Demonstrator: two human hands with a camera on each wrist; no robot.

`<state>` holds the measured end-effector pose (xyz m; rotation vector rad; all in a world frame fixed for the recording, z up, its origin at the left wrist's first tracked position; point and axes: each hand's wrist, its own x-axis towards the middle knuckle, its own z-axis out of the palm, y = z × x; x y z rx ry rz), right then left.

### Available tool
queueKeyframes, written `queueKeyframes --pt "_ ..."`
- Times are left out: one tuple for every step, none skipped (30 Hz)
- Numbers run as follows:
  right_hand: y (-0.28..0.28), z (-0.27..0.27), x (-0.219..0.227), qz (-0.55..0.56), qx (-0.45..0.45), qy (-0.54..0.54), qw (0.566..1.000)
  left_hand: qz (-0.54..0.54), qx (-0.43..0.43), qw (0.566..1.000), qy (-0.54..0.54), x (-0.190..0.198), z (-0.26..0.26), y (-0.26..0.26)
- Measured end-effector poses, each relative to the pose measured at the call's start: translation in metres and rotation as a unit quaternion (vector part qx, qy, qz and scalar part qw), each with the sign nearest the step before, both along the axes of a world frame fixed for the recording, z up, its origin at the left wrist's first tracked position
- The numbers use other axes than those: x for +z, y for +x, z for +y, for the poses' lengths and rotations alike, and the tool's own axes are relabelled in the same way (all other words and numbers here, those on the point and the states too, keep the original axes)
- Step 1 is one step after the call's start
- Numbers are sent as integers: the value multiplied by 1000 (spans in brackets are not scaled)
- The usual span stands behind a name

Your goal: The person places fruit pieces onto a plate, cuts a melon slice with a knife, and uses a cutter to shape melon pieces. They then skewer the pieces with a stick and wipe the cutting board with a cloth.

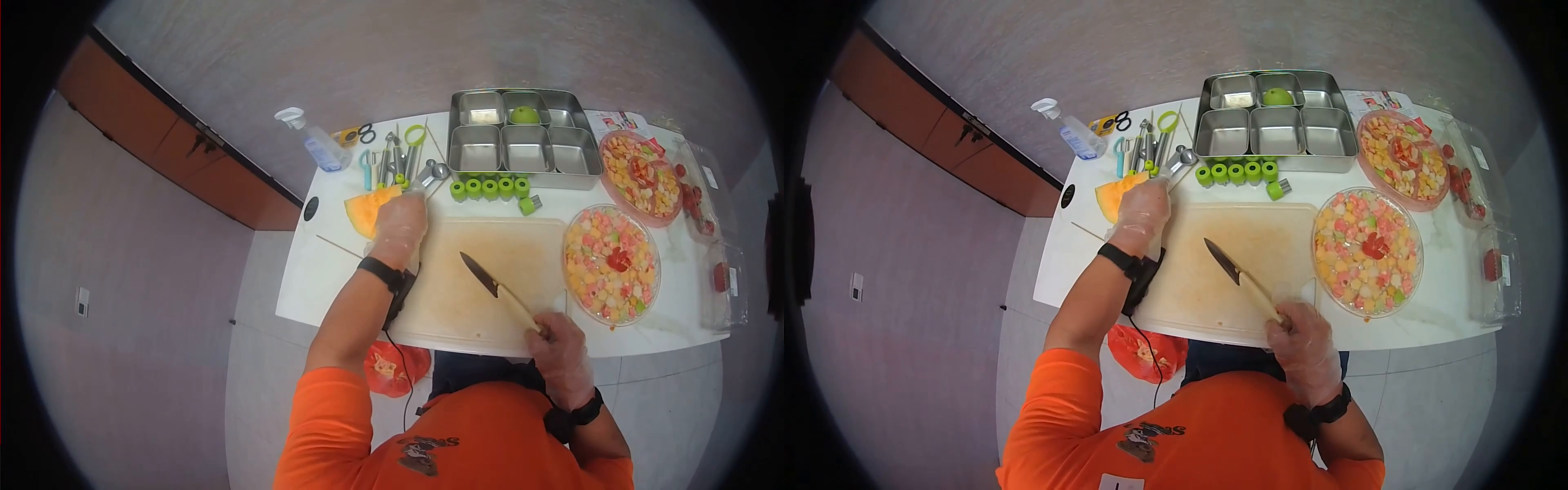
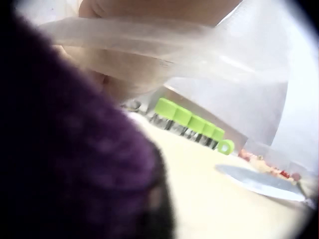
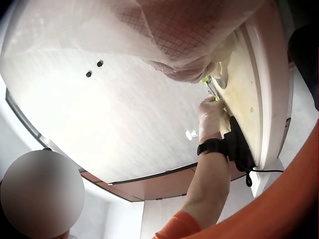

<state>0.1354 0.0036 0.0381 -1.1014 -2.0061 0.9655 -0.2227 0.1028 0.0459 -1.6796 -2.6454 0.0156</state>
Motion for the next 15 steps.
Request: queueKeyframes --pt "-1 1 -1 6 -25 -37 999 -17 -42 999 23 10 -8 5" --pt "-1 1 -3 4 -24 -40 999 -34 -83 995 45 22 -17 10" --pt "-2 2 -6 5 -28 -38 999 -37 -81 995 40 31 -29 8" --pt "-2 3 -8 7 -31 -36 999 -89 -99 988 81 41 -44 2" --pt "-2 4 -9 6 -29 -41 999 -139 -116 976 123 54 -59 -2" --pt "-2 5 -9 3 -31 -35 999 -159 -84 981 67 75 -77 6" --pt "-2 6 -10 -1 -32 -29 999 -179 -52 982 10 89 -97 13" --pt "-2 6 -11 -1 -31 -31 999 -175 -112 977 37 77 -122 6" --pt "-3 6 -12 8 -40 -49 998 -171 -172 968 64 59 -144 -1" --pt "-2 5 -13 15 -51 -69 996 -173 -173 968 61 40 -157 0" --pt "-1 5 -14 12 -53 -72 996 -140 -195 966 94 21 -168 2" --pt "1 6 -13 18 -56 -65 996 -108 -215 962 127 7 -175 5" --pt "3 5 -14 23 -56 -58 996 -113 -214 962 124 -6 -180 9" --pt "5 4 -18 19 -53 -61 997 -117 -190 960 169 -14 -183 15" --pt "8 3 -26 68 -76 -143 985 -119 -166 955 214 -18 -185 19"
